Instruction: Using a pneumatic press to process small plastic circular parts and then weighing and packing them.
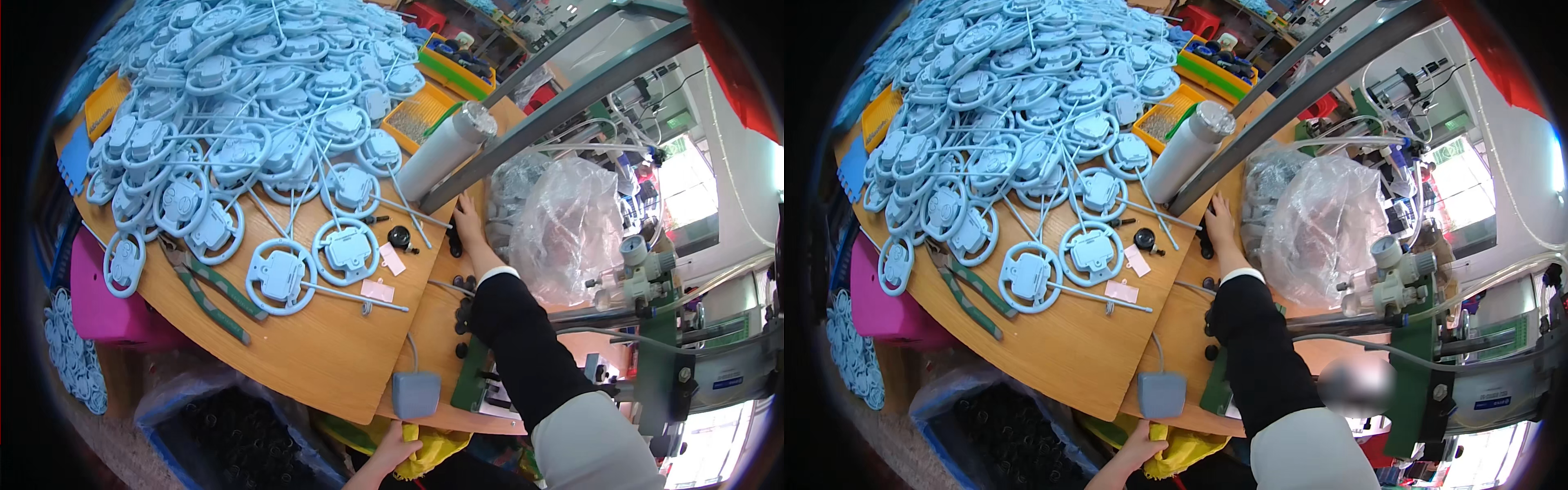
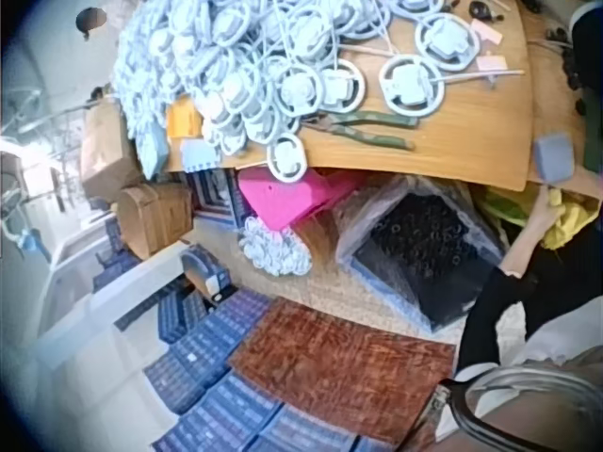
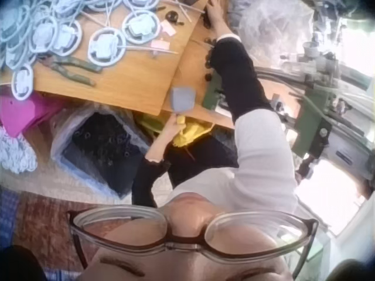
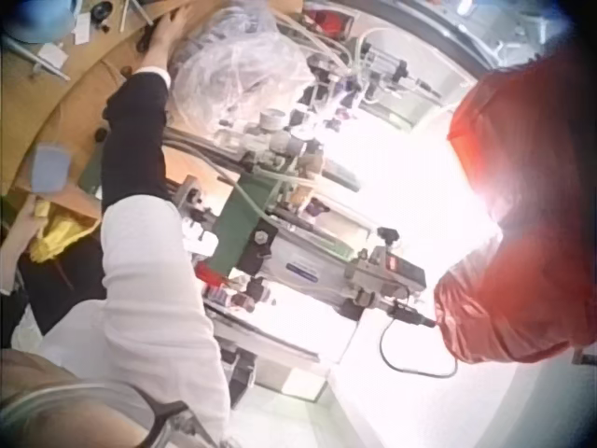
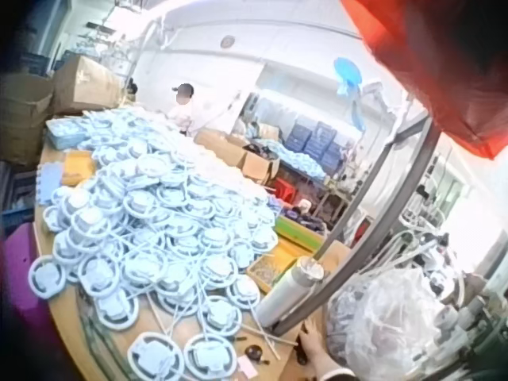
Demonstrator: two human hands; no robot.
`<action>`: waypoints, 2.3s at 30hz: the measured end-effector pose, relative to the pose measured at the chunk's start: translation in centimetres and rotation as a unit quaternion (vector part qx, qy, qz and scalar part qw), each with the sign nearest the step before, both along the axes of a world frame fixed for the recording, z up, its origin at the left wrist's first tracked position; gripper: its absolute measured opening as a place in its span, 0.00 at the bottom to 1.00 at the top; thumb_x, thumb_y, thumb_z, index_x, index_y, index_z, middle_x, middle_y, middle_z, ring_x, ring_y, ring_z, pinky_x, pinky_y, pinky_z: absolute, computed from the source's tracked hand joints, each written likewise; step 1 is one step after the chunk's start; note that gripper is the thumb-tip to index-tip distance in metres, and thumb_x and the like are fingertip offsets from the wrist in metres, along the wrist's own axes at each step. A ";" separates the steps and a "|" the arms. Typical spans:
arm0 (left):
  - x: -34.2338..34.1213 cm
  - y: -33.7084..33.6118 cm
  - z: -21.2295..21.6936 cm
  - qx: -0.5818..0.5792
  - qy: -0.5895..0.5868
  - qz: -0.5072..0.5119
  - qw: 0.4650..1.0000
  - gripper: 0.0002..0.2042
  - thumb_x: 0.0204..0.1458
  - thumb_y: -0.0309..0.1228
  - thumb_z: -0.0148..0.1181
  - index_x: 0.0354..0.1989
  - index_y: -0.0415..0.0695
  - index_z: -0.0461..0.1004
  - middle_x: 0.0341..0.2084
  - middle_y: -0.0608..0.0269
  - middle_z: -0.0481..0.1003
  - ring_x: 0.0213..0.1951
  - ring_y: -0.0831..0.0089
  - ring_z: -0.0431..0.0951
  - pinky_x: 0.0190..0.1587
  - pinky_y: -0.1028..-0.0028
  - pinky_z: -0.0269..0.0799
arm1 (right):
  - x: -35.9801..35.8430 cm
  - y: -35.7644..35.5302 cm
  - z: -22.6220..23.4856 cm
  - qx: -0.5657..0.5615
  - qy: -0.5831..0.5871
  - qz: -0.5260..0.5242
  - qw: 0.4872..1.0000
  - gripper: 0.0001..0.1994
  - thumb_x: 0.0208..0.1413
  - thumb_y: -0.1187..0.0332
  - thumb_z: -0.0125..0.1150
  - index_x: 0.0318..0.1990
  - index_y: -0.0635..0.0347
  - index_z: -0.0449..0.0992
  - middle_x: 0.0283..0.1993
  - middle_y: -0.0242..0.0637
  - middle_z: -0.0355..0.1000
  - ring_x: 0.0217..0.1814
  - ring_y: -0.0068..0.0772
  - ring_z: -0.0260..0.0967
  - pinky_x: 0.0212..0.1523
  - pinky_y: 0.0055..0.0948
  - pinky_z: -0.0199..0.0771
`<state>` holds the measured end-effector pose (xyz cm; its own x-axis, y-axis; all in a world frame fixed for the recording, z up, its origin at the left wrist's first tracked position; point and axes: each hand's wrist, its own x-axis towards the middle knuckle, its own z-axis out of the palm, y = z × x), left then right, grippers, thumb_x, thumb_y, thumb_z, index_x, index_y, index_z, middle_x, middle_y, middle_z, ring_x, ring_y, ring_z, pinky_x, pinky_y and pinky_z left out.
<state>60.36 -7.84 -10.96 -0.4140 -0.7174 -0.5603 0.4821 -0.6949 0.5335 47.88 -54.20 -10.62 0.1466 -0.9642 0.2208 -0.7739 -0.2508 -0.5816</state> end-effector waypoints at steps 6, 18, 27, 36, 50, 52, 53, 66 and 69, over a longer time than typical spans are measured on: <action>0.4 1.0 -1.0 0.003 -0.027 -0.006 1.000 0.34 0.35 0.21 0.55 0.55 0.36 0.48 0.44 0.55 0.61 0.44 0.68 0.64 0.44 0.74 0.63 | 2.7 4.4 -0.3 0.015 -0.035 0.029 0.999 0.19 0.50 0.68 0.49 0.52 0.55 0.64 0.61 0.38 0.53 0.66 0.49 0.39 0.63 0.38 0.39; 0.8 0.3 0.3 -0.005 -0.044 0.011 0.999 0.36 0.34 0.20 0.55 0.56 0.39 0.48 0.42 0.53 0.63 0.42 0.66 0.66 0.42 0.72 0.64 | 0.4 10.1 3.1 0.079 -0.247 -0.214 0.942 0.21 0.40 0.81 0.39 0.44 0.63 0.71 0.48 0.44 0.67 0.51 0.37 0.62 0.52 0.26 0.58; -0.2 0.2 1.0 -0.036 -0.029 0.010 0.999 0.37 0.35 0.19 0.54 0.58 0.41 0.46 0.42 0.54 0.62 0.42 0.66 0.65 0.43 0.72 0.64 | -3.6 8.3 1.9 0.125 -0.010 0.006 0.992 0.24 0.39 0.86 0.45 0.49 0.64 0.66 0.51 0.40 0.61 0.53 0.36 0.60 0.53 0.25 0.57; 0.4 0.8 0.6 -0.001 -0.030 0.000 1.000 0.37 0.36 0.19 0.54 0.58 0.41 0.44 0.43 0.53 0.62 0.43 0.66 0.64 0.42 0.71 0.64 | -1.1 10.6 2.1 0.241 -0.113 -0.217 0.939 0.13 0.39 0.82 0.59 0.35 0.69 0.67 0.30 0.36 0.66 0.32 0.28 0.64 0.32 0.24 0.66; 0.2 1.1 0.5 -0.004 -0.038 0.002 0.999 0.40 0.35 0.19 0.53 0.60 0.42 0.41 0.47 0.53 0.60 0.46 0.67 0.63 0.44 0.74 0.63 | 1.6 9.3 1.5 0.101 -0.039 0.025 0.994 0.30 0.37 0.65 0.58 0.53 0.63 0.61 0.61 0.47 0.49 0.66 0.46 0.39 0.62 0.35 0.41; 0.2 1.3 0.9 0.015 -0.017 0.001 1.000 0.40 0.35 0.19 0.53 0.61 0.42 0.40 0.47 0.53 0.60 0.46 0.67 0.63 0.45 0.74 0.63 | 2.5 11.1 1.8 0.098 0.038 0.041 0.994 0.31 0.40 0.63 0.57 0.56 0.59 0.59 0.65 0.42 0.44 0.67 0.48 0.34 0.63 0.41 0.35; 0.2 1.3 1.0 0.015 -0.010 0.015 1.000 0.40 0.35 0.18 0.52 0.60 0.43 0.41 0.47 0.55 0.60 0.47 0.67 0.63 0.46 0.74 0.62 | 2.7 12.0 1.8 0.103 0.038 0.038 0.993 0.31 0.40 0.63 0.57 0.56 0.59 0.59 0.65 0.42 0.44 0.67 0.48 0.34 0.63 0.41 0.35; -0.9 1.0 1.1 -0.004 -0.028 0.012 1.000 0.39 0.34 0.19 0.52 0.59 0.39 0.41 0.48 0.51 0.59 0.49 0.65 0.62 0.48 0.73 0.60 | 1.8 14.5 3.9 0.003 0.029 -0.238 0.971 0.20 0.43 0.64 0.52 0.44 0.66 0.65 0.48 0.48 0.63 0.54 0.46 0.56 0.55 0.35 0.53; -1.5 1.2 1.2 -0.035 -0.021 0.041 0.998 0.40 0.34 0.18 0.52 0.60 0.39 0.41 0.50 0.52 0.58 0.50 0.66 0.61 0.49 0.73 0.59 | -1.0 11.9 0.5 -0.144 0.235 -0.269 0.923 0.22 0.46 0.60 0.51 0.46 0.68 0.64 0.49 0.49 0.63 0.54 0.48 0.56 0.55 0.36 0.53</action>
